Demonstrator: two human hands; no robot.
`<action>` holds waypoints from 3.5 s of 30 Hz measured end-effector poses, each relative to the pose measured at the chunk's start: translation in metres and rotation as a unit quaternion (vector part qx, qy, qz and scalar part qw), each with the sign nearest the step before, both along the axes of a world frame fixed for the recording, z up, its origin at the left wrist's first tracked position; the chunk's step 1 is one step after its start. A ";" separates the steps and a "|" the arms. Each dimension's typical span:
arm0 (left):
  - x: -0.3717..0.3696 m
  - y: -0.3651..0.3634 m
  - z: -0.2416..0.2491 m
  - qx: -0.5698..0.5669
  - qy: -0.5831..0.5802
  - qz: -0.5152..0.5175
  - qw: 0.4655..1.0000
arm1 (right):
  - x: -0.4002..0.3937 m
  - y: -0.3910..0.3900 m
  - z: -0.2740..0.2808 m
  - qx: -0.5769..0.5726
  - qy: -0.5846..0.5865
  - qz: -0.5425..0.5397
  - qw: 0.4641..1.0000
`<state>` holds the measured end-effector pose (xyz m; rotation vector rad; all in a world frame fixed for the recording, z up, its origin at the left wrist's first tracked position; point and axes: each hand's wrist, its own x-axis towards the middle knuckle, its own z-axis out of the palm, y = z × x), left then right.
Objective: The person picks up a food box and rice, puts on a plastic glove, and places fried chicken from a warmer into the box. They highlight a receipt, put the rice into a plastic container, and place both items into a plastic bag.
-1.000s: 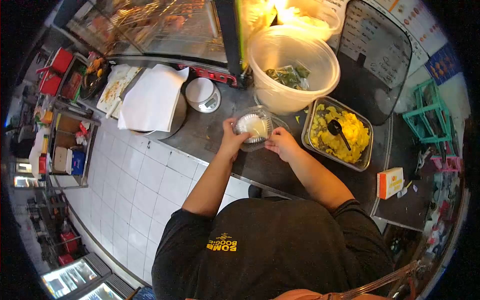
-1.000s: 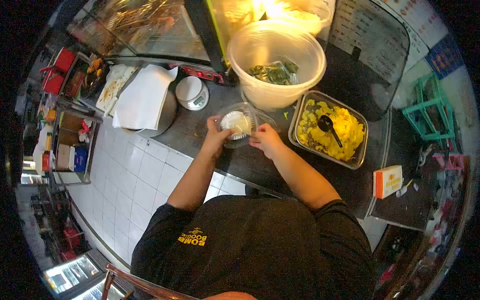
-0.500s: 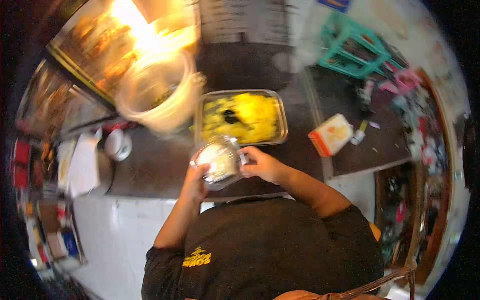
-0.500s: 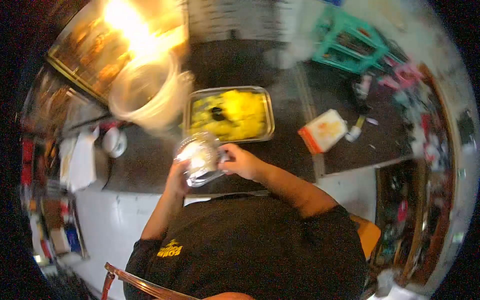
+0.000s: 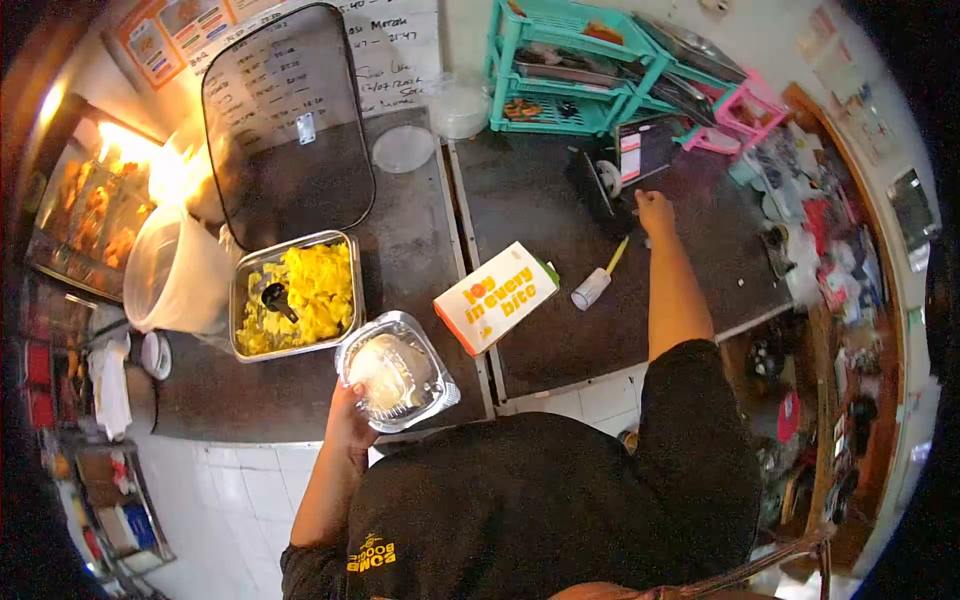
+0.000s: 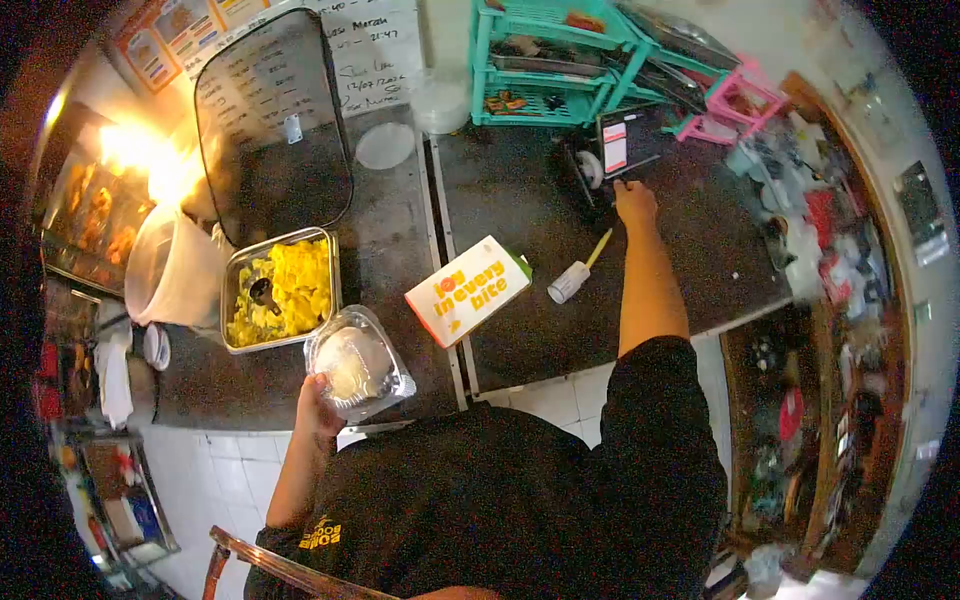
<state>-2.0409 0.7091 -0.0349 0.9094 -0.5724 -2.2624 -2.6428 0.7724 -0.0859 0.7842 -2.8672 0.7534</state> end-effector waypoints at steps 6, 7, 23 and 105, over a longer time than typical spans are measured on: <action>-0.028 0.020 0.012 -0.050 -0.038 -0.042 0.997 | -0.022 -0.029 -0.010 0.033 -0.323 0.035 0.945; -0.034 0.023 0.020 -0.050 -0.039 -0.045 0.997 | -0.031 -0.032 -0.018 0.007 -0.402 0.021 0.915; -0.069 0.031 0.021 -0.048 -0.027 -0.055 0.997 | 0.021 0.036 -0.041 -0.465 -0.469 -0.080 0.747; -0.056 0.027 -0.006 -0.018 -0.034 0.073 0.997 | -0.026 -0.034 -0.017 0.041 -0.258 0.025 0.965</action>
